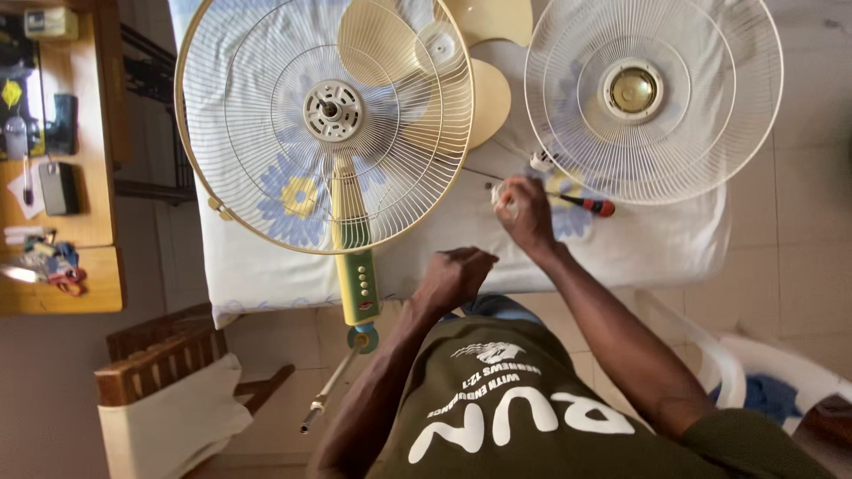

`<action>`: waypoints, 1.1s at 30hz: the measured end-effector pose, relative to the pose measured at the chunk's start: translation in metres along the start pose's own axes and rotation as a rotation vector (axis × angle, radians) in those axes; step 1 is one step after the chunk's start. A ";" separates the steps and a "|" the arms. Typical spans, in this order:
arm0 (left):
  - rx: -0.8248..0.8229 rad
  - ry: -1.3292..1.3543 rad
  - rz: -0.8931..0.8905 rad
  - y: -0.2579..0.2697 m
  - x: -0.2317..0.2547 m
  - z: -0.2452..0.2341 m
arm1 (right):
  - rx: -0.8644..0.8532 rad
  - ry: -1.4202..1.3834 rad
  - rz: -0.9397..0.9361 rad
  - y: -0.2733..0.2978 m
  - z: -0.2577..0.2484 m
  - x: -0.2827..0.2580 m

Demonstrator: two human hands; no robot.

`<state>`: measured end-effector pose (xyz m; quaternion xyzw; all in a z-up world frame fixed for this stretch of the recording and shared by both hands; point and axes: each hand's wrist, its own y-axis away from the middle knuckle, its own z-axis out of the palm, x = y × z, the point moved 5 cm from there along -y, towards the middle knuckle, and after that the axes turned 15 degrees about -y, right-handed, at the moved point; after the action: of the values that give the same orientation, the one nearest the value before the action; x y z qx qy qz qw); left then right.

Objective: The person assembles a standing fan by attaching the front grille, fan blades, and rear grille to the fan motor. They use a screwdriver to secure the components and place the assembled fan on a bed.

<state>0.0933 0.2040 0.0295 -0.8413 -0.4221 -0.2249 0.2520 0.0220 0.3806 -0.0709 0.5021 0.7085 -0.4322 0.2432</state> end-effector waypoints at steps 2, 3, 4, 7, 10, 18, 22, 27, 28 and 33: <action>-0.047 -0.032 -0.046 0.009 -0.003 0.018 | -0.143 0.017 0.079 0.019 0.016 0.024; -0.074 -0.046 -0.072 0.015 -0.005 0.024 | -0.209 0.010 0.105 0.023 0.020 0.032; -0.072 -0.025 -0.143 0.021 -0.010 0.028 | -0.271 0.004 0.134 0.027 0.023 0.038; -0.012 0.021 -0.363 0.043 -0.030 0.021 | -0.244 0.022 0.064 0.021 0.018 0.030; 0.196 -0.019 -0.575 0.080 -0.047 -0.002 | -0.060 0.031 -0.026 0.008 0.007 0.011; 1.191 0.366 -1.057 0.206 -0.135 -0.065 | 0.013 -1.108 0.638 -0.052 0.025 -0.010; 1.139 0.766 -1.001 0.190 -0.204 -0.109 | -0.093 -1.263 0.772 -0.078 0.051 -0.053; 0.935 1.038 -0.871 0.148 -0.235 -0.137 | 0.032 -1.265 0.896 -0.071 0.083 -0.071; 0.901 0.953 -0.887 0.143 -0.237 -0.140 | 0.072 -1.256 0.895 -0.070 0.085 -0.069; 0.825 0.840 -0.904 0.135 -0.237 -0.149 | 0.159 -1.233 0.881 -0.067 0.094 -0.060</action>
<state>0.0515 -0.0985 -0.0273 -0.2656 -0.6454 -0.4326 0.5707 -0.0257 0.2624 -0.0472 0.4221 0.1454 -0.5473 0.7079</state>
